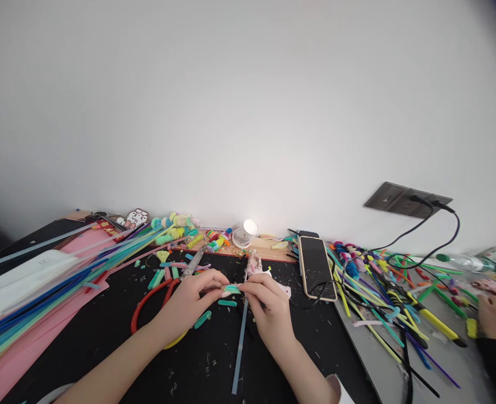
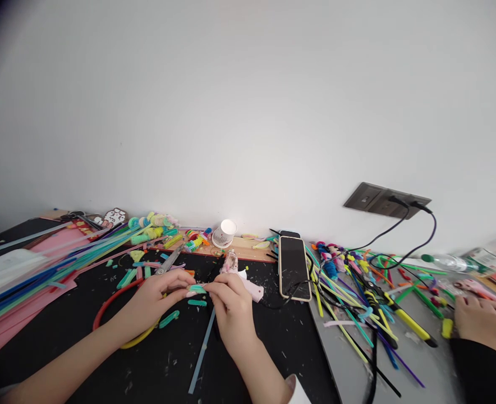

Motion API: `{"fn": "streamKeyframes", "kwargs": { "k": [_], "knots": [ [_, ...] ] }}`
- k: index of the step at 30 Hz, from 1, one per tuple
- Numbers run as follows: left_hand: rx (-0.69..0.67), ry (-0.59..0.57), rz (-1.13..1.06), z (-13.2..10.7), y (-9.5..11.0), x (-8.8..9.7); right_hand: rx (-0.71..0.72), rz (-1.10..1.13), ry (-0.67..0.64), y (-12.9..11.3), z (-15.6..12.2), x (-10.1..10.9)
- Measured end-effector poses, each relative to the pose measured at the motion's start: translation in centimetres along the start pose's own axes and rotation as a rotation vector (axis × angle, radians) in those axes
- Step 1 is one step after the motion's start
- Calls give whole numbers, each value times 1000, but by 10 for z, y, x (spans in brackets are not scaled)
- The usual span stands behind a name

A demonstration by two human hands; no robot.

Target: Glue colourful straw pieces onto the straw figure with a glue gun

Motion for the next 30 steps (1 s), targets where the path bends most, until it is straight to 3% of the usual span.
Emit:
{"fn": "streamKeyframes", "kwargs": {
  "k": [12, 30],
  "knots": [
    [20, 60, -75, 1, -3, 1, 31, -64, -84, -5, -3, -6],
    [54, 37, -218, 2, -1, -3, 51, -61, -105, 0, -5, -9]
  ]
}}
Point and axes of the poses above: each hand's wrist, its own z-axis towards the middle knuckle, its own x-axis out of the back of the hand, y = z × x, the point moved 3 cm from there along z, towards the middle knuckle, and after that the axes turned 4 degrees about -y, right-handed, at the moved point
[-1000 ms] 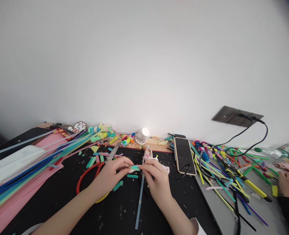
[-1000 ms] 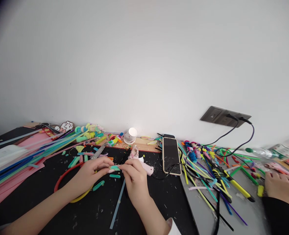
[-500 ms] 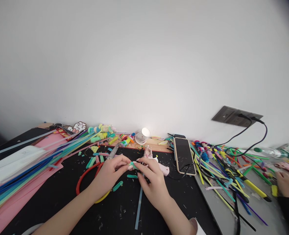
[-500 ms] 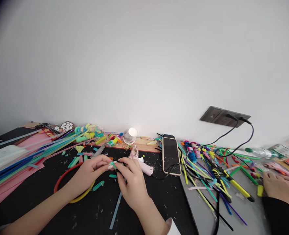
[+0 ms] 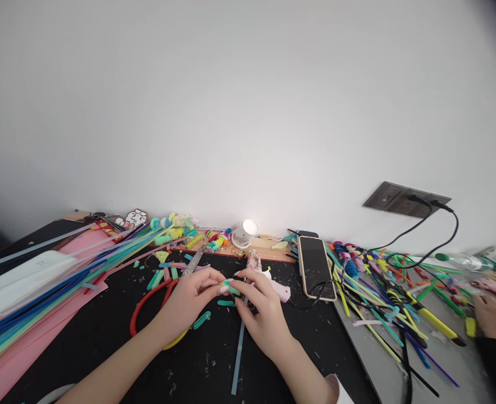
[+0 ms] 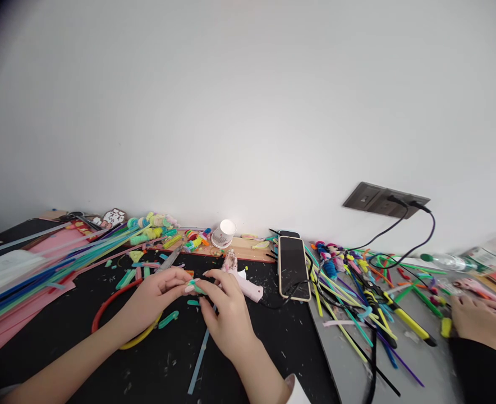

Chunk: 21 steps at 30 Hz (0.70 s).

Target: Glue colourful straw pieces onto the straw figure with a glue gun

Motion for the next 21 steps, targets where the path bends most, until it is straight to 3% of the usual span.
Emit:
{"fn": "streamKeyframes", "kwargs": {
  "k": [8, 21],
  "knots": [
    [1, 7, -62, 1, -3, 1, -42, 57, 51, 1, 0, 1],
    [-45, -15, 71, -1, -3, -1, -78, 106, -10, 8, 0, -1]
  ]
}}
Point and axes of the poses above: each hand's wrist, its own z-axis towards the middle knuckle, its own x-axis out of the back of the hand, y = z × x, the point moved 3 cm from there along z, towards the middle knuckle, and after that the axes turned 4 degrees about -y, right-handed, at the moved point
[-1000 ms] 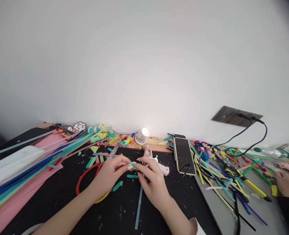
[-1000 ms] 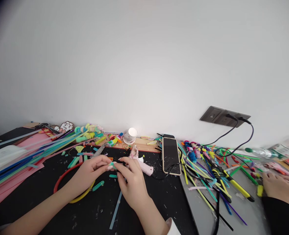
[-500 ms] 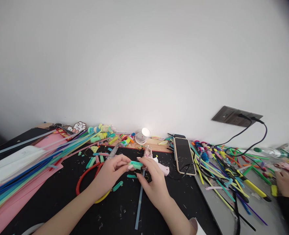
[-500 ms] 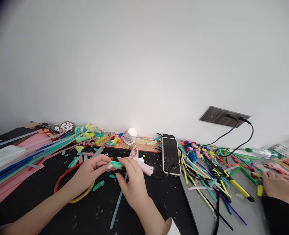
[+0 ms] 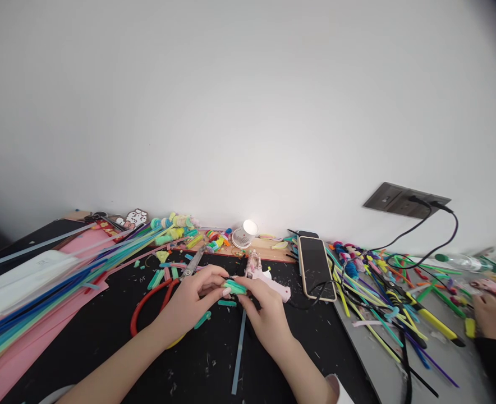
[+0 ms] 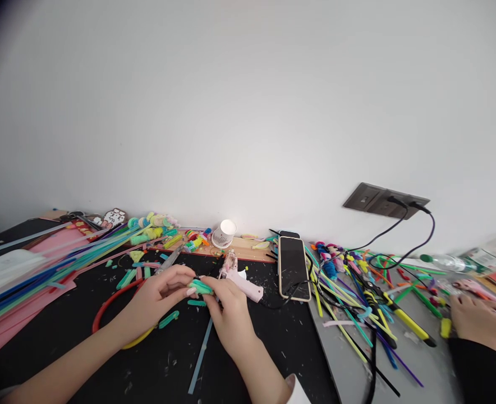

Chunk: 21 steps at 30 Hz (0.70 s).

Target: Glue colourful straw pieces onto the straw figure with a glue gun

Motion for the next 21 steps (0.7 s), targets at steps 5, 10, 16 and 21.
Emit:
{"fn": "streamKeyframes", "kwargs": {
  "k": [5, 10, 16, 21],
  "knots": [
    [-27, -15, 35, -1, 3, 0, -63, 6, 17, 2, -2, 0],
    [-21, -18, 12, -2, 3, 0, -37, -11, 19, 1, -1, 0],
    [-32, 9, 59, -2, 0, 1, -14, -27, 20, 1, -1, 0],
    [-67, 44, 163, -2, 0, 3, -46, -8, 7, 2, -2, 0]
  ]
}}
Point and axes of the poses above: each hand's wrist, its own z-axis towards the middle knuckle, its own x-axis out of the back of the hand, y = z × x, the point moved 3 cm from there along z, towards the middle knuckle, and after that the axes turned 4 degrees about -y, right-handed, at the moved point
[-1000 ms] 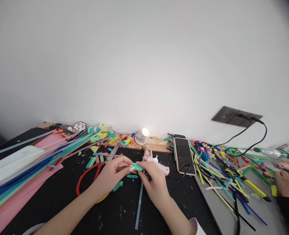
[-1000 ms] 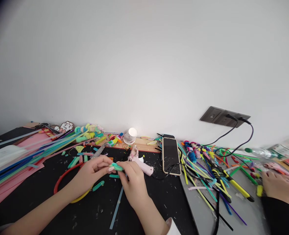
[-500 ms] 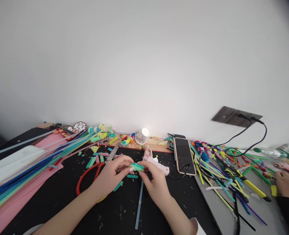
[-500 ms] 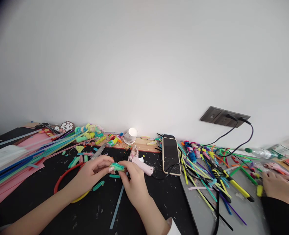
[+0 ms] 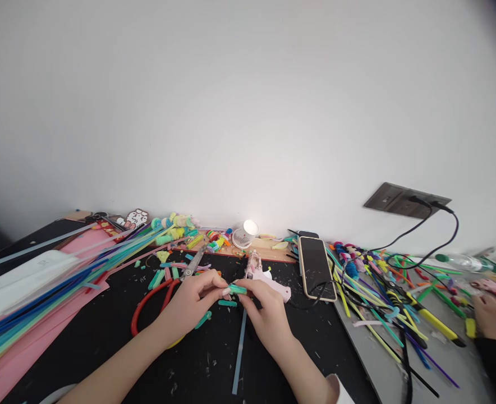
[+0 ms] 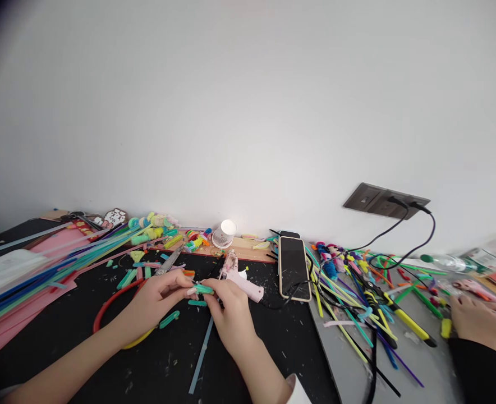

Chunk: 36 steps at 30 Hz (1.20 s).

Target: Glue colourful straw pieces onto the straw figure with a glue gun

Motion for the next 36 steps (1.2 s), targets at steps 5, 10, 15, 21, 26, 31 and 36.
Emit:
{"fn": "streamKeyframes", "kwargs": {
  "k": [5, 10, 15, 21, 26, 31, 36],
  "knots": [
    [-57, -26, 37, -1, 8, 1, -168, 152, 3, 7, 1, -1],
    [-54, -31, 2, -1, 10, 1, -343, 400, 14, 12, 2, -5],
    [29, -35, -207, 0, 2, -3, -366, 558, 40, 10, 5, -6],
    [56, -56, -243, 2, -4, -5, -334, 549, 68, 12, 4, -7],
    [44, -53, -140, 2, -3, -3, -340, 560, 56, 11, 3, -7],
    [21, -20, -20, 1, 1, 0, -378, 597, 53, 10, 4, -6],
    [-20, -18, 56, 1, 7, 1, -373, 556, 68, 11, 4, -6]
  ]
}}
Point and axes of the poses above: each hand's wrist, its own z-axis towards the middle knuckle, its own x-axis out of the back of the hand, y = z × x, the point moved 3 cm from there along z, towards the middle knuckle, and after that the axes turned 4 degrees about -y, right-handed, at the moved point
